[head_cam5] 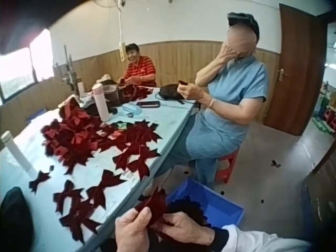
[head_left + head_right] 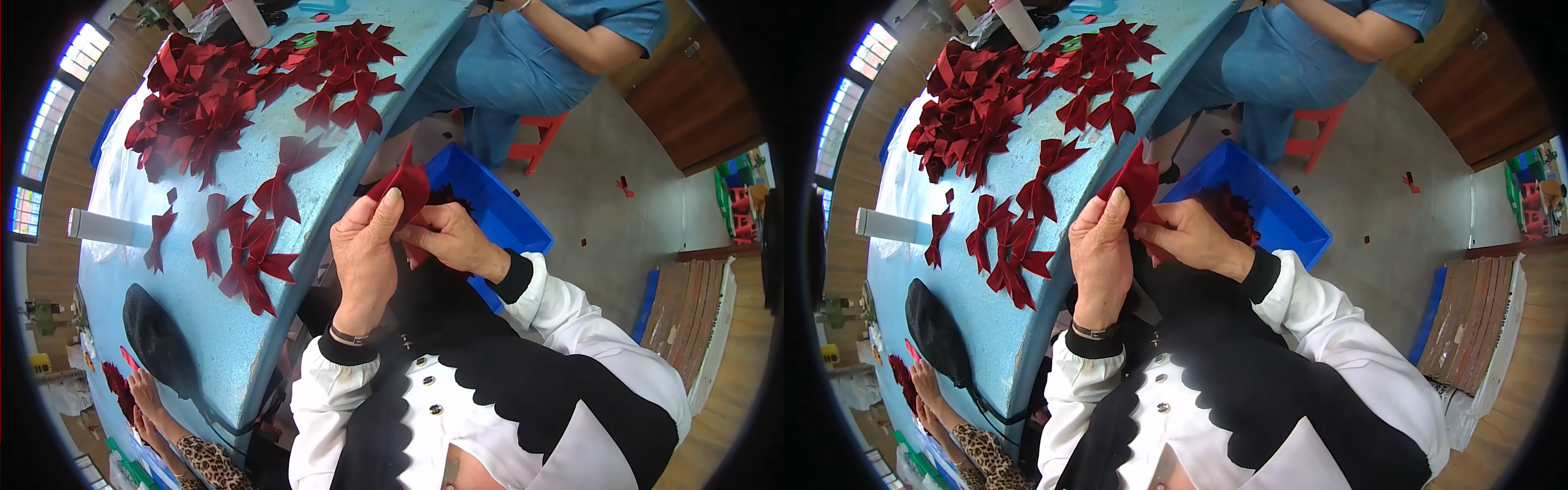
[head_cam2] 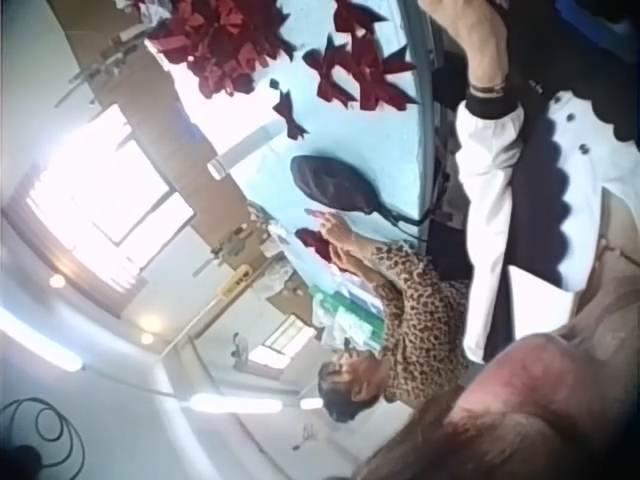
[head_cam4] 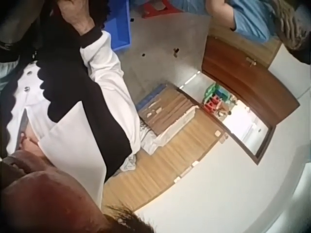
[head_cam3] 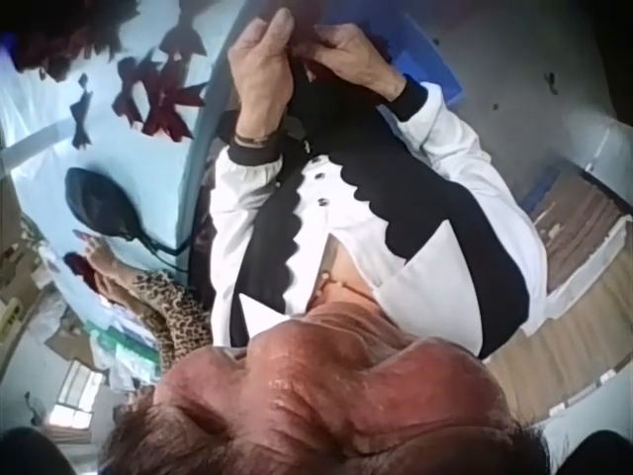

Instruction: Assembling red fabric bows by folding and tying ribbon material at a communal work table.

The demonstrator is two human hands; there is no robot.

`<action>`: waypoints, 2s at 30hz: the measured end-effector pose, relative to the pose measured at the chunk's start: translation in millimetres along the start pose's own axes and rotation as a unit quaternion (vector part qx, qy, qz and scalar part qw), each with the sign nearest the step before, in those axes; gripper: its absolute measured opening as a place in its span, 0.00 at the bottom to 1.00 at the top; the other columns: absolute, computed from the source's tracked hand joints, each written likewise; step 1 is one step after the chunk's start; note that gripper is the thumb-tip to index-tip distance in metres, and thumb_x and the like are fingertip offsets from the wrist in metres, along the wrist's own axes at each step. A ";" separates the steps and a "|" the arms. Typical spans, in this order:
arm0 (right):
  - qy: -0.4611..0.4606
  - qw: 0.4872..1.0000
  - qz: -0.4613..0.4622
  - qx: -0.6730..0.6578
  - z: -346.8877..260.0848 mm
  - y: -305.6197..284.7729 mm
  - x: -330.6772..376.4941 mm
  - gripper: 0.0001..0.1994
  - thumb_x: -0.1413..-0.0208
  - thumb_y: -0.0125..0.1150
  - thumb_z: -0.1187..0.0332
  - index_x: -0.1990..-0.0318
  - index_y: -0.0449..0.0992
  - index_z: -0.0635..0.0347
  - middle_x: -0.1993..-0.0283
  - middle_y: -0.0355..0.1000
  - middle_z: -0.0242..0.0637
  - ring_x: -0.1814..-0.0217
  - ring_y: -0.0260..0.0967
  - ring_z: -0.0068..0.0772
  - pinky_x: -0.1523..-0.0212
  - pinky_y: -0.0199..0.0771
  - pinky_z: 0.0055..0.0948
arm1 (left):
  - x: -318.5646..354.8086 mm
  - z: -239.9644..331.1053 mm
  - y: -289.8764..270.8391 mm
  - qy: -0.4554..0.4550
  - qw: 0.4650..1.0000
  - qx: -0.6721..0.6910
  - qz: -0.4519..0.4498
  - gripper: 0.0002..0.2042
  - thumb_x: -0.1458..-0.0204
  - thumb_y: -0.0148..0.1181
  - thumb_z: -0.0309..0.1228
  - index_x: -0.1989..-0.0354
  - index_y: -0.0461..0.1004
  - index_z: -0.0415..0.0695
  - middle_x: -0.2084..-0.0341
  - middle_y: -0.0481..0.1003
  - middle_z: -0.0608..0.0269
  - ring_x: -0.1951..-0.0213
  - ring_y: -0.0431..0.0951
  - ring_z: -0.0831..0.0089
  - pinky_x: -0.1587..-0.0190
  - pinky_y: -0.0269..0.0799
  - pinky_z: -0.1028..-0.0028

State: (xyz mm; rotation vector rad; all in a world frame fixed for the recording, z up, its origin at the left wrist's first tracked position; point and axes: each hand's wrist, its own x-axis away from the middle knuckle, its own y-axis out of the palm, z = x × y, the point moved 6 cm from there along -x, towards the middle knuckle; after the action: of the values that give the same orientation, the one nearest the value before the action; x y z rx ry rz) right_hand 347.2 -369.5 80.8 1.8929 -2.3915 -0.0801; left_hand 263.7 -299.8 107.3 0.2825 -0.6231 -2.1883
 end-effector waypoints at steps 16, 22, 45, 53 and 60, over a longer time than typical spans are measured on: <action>-0.010 1.000 0.007 0.018 1.0 -12.3 5.2 0.05 0.47 0.58 0.73 0.64 0.75 0.63 0.75 0.73 0.32 0.74 0.71 0.23 0.72 0.70 0.22 | 14.8 2.3 4.1 -0.054 0.997 -0.013 -0.053 0.13 0.48 0.59 0.30 0.56 0.74 0.36 0.65 0.77 0.63 0.63 0.74 0.80 0.57 0.68 0.81; -0.050 0.996 0.012 0.071 -7.4 -13.6 6.9 0.06 0.47 0.58 0.73 0.62 0.75 0.62 0.75 0.73 0.34 0.75 0.71 0.23 0.73 0.70 0.21 | 15.2 1.9 4.3 -0.068 0.996 -0.019 -0.047 0.14 0.48 0.59 0.29 0.55 0.74 0.36 0.65 0.77 0.62 0.63 0.74 0.79 0.56 0.68 0.80; 0.017 0.998 -0.023 0.052 -7.5 -11.4 22.6 0.08 0.48 0.61 0.68 0.69 0.77 0.65 0.79 0.73 0.33 0.77 0.70 0.19 0.77 0.68 0.17 | 3.7 -1.4 -7.7 0.067 0.990 -0.122 -0.017 0.05 0.49 0.59 0.27 0.70 0.77 0.37 0.79 0.72 0.69 0.75 0.65 0.84 0.43 0.60 0.67; -0.010 0.998 -0.035 0.050 -13.2 -4.2 18.2 0.08 0.48 0.61 0.68 0.71 0.77 0.64 0.80 0.73 0.32 0.78 0.69 0.18 0.77 0.66 0.16 | 8.4 10.9 -2.8 0.243 0.910 -0.334 -0.033 0.12 0.50 0.60 0.23 0.83 0.67 0.37 0.88 0.61 0.73 0.80 0.55 0.84 0.38 0.53 0.61; -0.072 0.995 -0.024 0.071 -26.5 6.6 17.4 0.08 0.46 0.60 0.67 0.70 0.77 0.63 0.80 0.72 0.30 0.78 0.67 0.16 0.77 0.65 0.17 | 12.4 17.4 -6.5 0.270 0.896 -0.351 0.017 0.14 0.52 0.61 0.22 0.85 0.63 0.37 0.90 0.57 0.69 0.82 0.53 0.78 0.38 0.54 0.59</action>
State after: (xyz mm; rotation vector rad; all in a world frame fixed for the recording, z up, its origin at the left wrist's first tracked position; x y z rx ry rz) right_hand 339.5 -384.5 108.4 2.0748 -2.5061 -0.0546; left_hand 244.6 -300.0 118.9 0.4537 0.4679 -2.0130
